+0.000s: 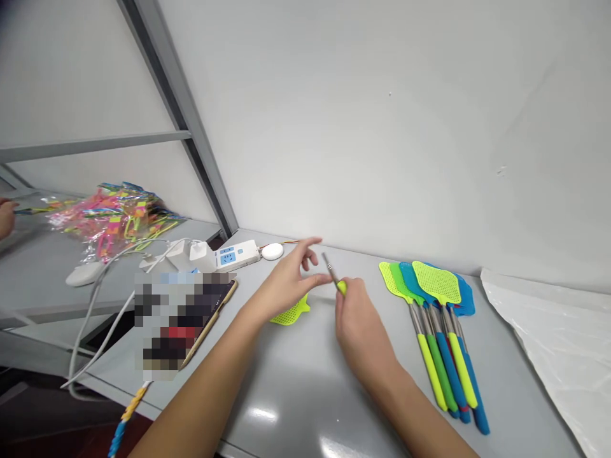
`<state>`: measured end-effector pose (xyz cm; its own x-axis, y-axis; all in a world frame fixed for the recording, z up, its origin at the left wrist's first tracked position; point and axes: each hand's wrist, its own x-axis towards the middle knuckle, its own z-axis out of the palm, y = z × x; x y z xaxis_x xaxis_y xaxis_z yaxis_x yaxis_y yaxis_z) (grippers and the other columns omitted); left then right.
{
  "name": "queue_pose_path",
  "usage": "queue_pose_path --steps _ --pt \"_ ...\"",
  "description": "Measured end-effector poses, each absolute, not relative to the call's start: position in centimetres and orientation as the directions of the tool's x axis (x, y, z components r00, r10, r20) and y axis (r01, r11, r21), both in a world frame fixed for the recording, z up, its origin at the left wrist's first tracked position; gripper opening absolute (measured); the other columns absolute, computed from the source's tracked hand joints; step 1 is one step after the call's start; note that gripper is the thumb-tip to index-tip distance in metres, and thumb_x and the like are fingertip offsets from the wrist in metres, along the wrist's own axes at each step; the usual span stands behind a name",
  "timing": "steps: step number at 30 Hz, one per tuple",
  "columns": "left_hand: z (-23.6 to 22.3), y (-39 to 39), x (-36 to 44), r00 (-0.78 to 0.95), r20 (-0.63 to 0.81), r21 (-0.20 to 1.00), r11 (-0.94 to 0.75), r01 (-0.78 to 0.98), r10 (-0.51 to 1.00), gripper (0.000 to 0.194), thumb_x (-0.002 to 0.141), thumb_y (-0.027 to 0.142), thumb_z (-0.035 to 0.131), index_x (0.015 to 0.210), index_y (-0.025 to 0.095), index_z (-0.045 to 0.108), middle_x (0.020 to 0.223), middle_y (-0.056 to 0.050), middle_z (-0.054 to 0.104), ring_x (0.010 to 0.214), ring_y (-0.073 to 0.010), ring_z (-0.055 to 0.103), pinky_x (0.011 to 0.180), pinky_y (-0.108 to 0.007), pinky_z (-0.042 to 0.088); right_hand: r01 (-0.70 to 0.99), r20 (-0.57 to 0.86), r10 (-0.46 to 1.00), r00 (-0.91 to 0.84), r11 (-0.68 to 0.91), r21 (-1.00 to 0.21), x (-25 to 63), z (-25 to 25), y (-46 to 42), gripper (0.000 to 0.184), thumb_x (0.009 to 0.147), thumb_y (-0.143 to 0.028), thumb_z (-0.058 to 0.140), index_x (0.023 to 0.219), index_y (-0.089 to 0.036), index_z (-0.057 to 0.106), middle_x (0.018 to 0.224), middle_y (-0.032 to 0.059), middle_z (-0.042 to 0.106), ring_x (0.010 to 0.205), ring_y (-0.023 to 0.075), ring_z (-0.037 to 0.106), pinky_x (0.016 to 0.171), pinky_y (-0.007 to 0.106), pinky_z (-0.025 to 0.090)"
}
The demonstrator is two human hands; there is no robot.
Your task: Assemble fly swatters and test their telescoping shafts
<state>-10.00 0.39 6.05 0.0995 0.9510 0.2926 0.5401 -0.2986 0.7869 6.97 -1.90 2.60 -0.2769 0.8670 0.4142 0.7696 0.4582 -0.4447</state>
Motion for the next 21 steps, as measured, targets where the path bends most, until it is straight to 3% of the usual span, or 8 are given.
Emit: queue_pose_path --steps 1,3,5,8,12,15,18,21 --pt "6.3 0.3 -9.5 0.058 0.303 0.875 -0.301 0.379 0.951 0.054 0.084 0.045 0.061 0.132 0.028 0.045 0.103 -0.003 0.06 0.092 -0.0176 0.055 0.084 -0.032 0.04 0.73 0.445 0.87 -0.211 0.443 -0.52 7.0 3.0 -2.0 0.02 0.097 -0.028 0.03 0.109 -0.02 0.045 0.094 0.0076 0.056 0.079 0.0206 0.056 0.065 0.031 0.043" --pt "6.6 -0.1 -8.4 0.096 0.292 0.943 -0.304 0.136 0.951 0.038 0.09 0.045 0.051 0.121 0.023 0.057 0.1 -0.005 0.063 0.091 -0.0169 0.057 0.081 -0.03 0.043 0.658 0.493 0.861 -0.123 0.442 -0.609 7.1 3.4 -2.1 0.025 0.097 -0.034 0.031 0.114 -0.021 0.045 0.099 0.009 0.057 0.085 0.0213 0.057 0.07 0.032 0.044" --pt "6.8 -0.5 -7.2 0.195 0.289 0.954 -0.3 0.025 0.937 0.034 0.094 0.043 0.043 0.104 0.02 0.066 0.097 -0.005 0.066 0.089 -0.0167 0.058 0.082 -0.03 0.044 0.599 0.544 0.834 -0.092 0.482 -0.639 7.2 3.5 -2.3 0.028 0.097 -0.036 0.033 0.118 -0.021 0.045 0.106 0.0103 0.057 0.094 0.022 0.056 0.075 0.033 0.045" --pt "6.9 -1.2 -5.9 0.234 0.281 0.959 -0.27 -0.082 0.931 0.03 0.093 0.041 0.046 0.099 0.021 0.067 0.099 -0.005 0.067 0.09 -0.0164 0.059 0.084 -0.03 0.046 0.524 0.571 0.818 -0.071 0.518 -0.676 7.4 3.2 -2.7 0.029 0.097 -0.037 0.037 0.12 -0.023 0.046 0.11 0.0092 0.057 0.098 0.0211 0.055 0.078 0.033 0.044" --pt "7.0 -1.6 -5.4 0.134 0.3 0.931 -0.259 -0.258 0.944 0.023 0.092 0.039 0.052 0.091 0.019 0.062 0.095 -0.005 0.066 0.09 -0.0162 0.061 0.083 -0.03 0.047 0.419 0.453 0.886 -0.101 0.451 -0.788 7.3 2.9 -3.3 0.024 0.097 -0.039 0.039 0.111 -0.024 0.05 0.089 0.003 0.057 0.078 0.0167 0.054 0.067 0.028 0.044" --pt "7.5 -0.9 -5.6 -0.072 0.302 0.829 -0.3 -0.471 0.951 0.025 0.095 0.044 0.044 0.091 0.021 0.052 0.075 0.001 0.061 0.07 -0.0128 0.062 0.076 -0.031 0.05 0.333 0.351 0.926 -0.138 0.377 -0.864 7.3 2.4 -3.6 0.024 0.097 -0.04 0.038 0.106 -0.023 0.052 0.086 0.0019 0.056 0.078 0.0161 0.054 0.071 0.028 0.043" --pt "8.7 0.2 -5.7 -0.237 0.277 0.722 -0.364 -0.588 0.931 0.025 0.096 0.047 0.04 0.09 0.023 0.046 0.059 0.008 0.043 0.045 -0.0056 0.045 0.057 -0.023 0.046 0.279 0.219 0.952 -0.211 0.274 -0.92 7.3 1.6 -3.9 0.027 0.097 -0.042 0.036 0.109 -0.023 0.05 0.08 -0.0002 0.055 0.076 0.0154 0.054 0.071 0.027 0.043" --pt "9.9 1.2 -5.1 -0.268 0.25 0.701 -0.365 -0.613 0.93 0.027 0.094 0.049 0.043 0.088 0.024 0.045 0.06 0.009 0.034 0.04 -0.0031 0.03 0.04 -0.015 0.029 0.267 0.11 0.953 -0.283 0.189 -0.945 7.0 0.8 -4.0 0.028 0.097 -0.043 0.037 0.112 -0.023 0.049 0.068 -0.0044 0.047 0.064 0.0136 0.047 0.06 0.025 0.038"
